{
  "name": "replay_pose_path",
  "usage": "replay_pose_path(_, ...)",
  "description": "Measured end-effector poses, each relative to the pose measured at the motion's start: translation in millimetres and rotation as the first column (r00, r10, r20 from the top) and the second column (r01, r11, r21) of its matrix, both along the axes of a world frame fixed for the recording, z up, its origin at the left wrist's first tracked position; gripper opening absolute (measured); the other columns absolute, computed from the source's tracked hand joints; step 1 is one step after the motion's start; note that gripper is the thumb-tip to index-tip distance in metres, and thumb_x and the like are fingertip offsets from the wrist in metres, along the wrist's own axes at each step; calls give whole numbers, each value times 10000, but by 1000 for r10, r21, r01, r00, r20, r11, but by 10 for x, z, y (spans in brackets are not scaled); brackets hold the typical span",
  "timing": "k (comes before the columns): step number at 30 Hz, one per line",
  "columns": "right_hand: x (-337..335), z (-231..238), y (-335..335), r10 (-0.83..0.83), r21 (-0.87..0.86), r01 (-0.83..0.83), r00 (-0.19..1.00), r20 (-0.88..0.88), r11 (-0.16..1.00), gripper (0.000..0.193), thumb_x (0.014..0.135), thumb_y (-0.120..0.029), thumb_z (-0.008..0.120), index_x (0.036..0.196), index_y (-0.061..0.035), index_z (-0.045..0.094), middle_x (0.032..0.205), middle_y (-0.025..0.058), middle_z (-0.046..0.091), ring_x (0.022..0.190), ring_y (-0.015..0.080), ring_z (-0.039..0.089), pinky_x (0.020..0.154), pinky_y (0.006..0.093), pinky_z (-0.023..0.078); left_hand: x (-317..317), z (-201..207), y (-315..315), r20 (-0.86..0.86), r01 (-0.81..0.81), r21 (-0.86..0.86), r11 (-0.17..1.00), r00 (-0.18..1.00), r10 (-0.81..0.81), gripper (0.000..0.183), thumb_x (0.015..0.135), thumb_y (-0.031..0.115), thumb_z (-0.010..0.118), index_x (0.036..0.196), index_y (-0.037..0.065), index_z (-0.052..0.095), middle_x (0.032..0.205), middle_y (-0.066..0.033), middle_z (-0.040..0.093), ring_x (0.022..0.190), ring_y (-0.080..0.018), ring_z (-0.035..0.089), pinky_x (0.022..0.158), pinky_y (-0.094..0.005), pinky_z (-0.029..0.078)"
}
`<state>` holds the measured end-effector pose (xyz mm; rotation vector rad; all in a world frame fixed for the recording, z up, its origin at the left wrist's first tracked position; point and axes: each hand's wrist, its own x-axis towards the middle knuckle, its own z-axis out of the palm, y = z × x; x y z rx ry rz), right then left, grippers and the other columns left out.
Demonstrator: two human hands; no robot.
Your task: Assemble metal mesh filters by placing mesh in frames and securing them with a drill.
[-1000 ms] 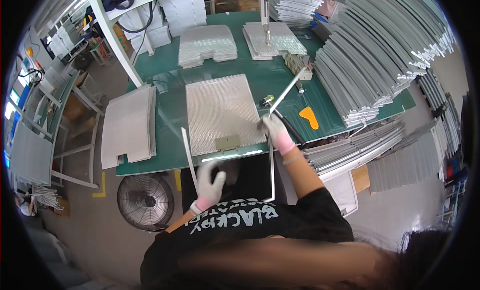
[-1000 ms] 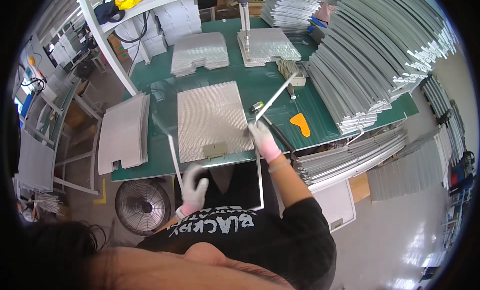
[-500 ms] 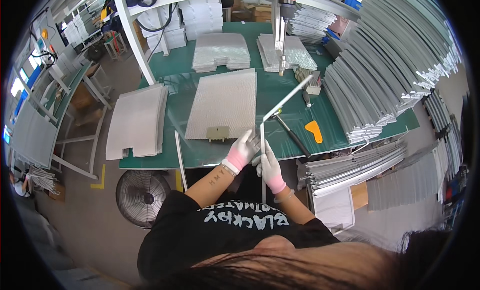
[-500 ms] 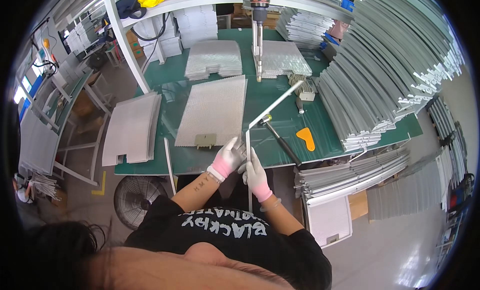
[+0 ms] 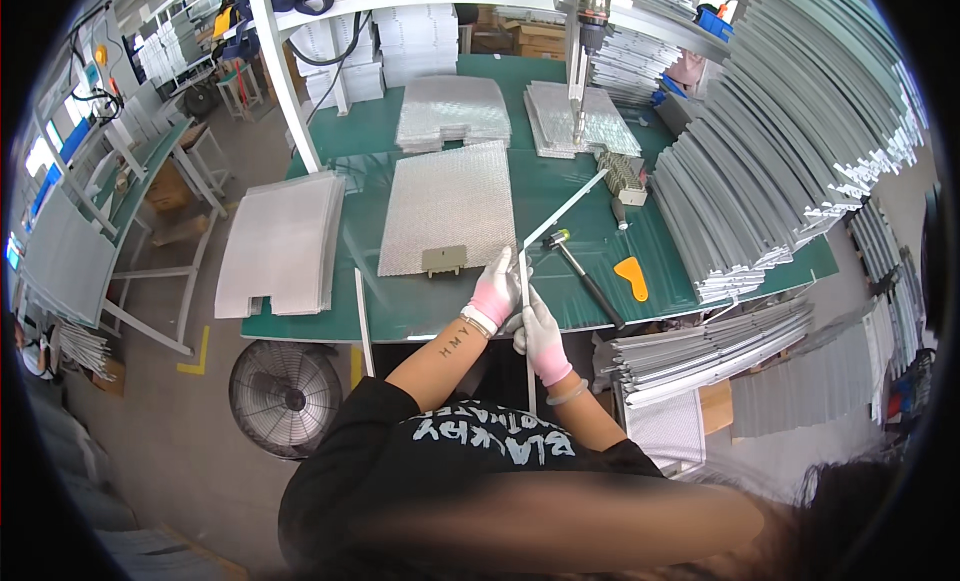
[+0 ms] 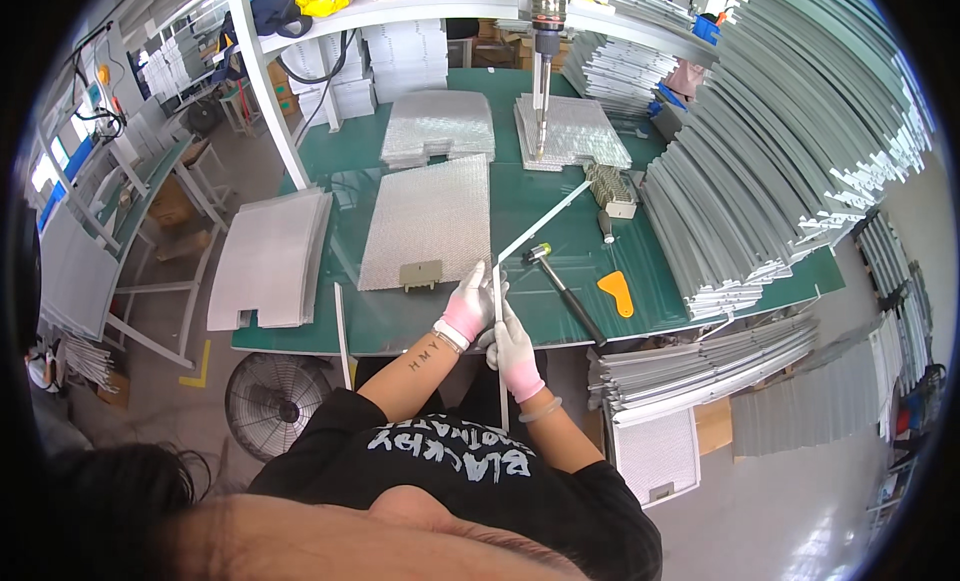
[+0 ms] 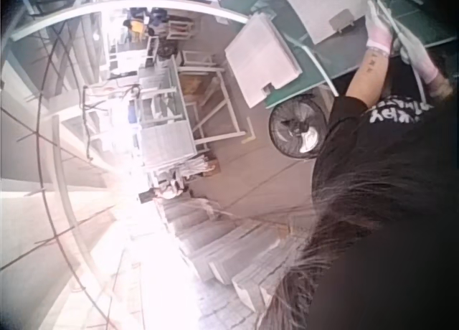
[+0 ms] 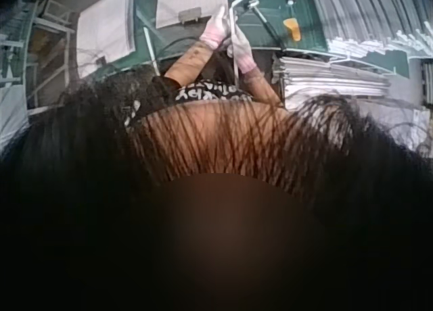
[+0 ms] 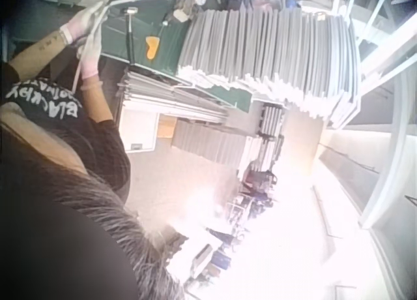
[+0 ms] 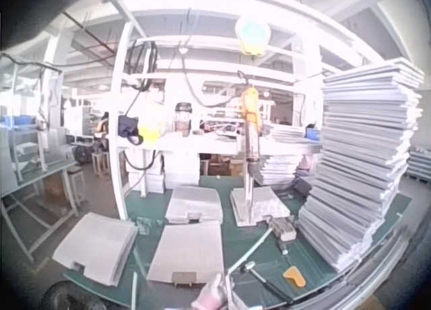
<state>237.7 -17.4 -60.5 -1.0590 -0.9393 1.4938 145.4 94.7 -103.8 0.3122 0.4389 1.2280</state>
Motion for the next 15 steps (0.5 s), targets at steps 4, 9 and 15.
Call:
replay_pose_path(4, 45, -12, 94, 49, -41, -49, 999, -2, 998, 537, 1051, -144, 316, 1562, -125, 153, 687, 45, 546, 402, 59, 359, 384, 210, 330, 55, -14, -89, -33, -21, 41, 999, 999, 23, 344, 988, 316, 576, 1176, 29, 577, 1059, -93, 615, 990, -237, 591, 909, -390, 504)
replay_pose_path(9, 29, 2, 132, 38, -3, -38, 997, 71, 999, 556, 1041, -111, 328, 1564, -130, 142, 692, 40, 554, 405, 64, 387, 381, 212, 353, 7, 43, -90, -153, 53, 42, 998, 987, -46, 420, 999, 391, 535, 1193, 20, 574, 1061, -92, 614, 975, -225, 589, 884, -364, 501)
replay_pose_path(15, 177, 204, 727, 96, 54, -125, 923, 373, 991, 518, 1006, -103, 381, 1515, -53, 297, 886, 86, 650, 541, 115, 581, 483, 240, 486, -172, -93, -151, -171, 352, 157, 923, 930, -326, 388, 1033, 400, 449, 1289, 119, 527, 1110, -41, 616, 988, -153, 588, 840, -314, 483)
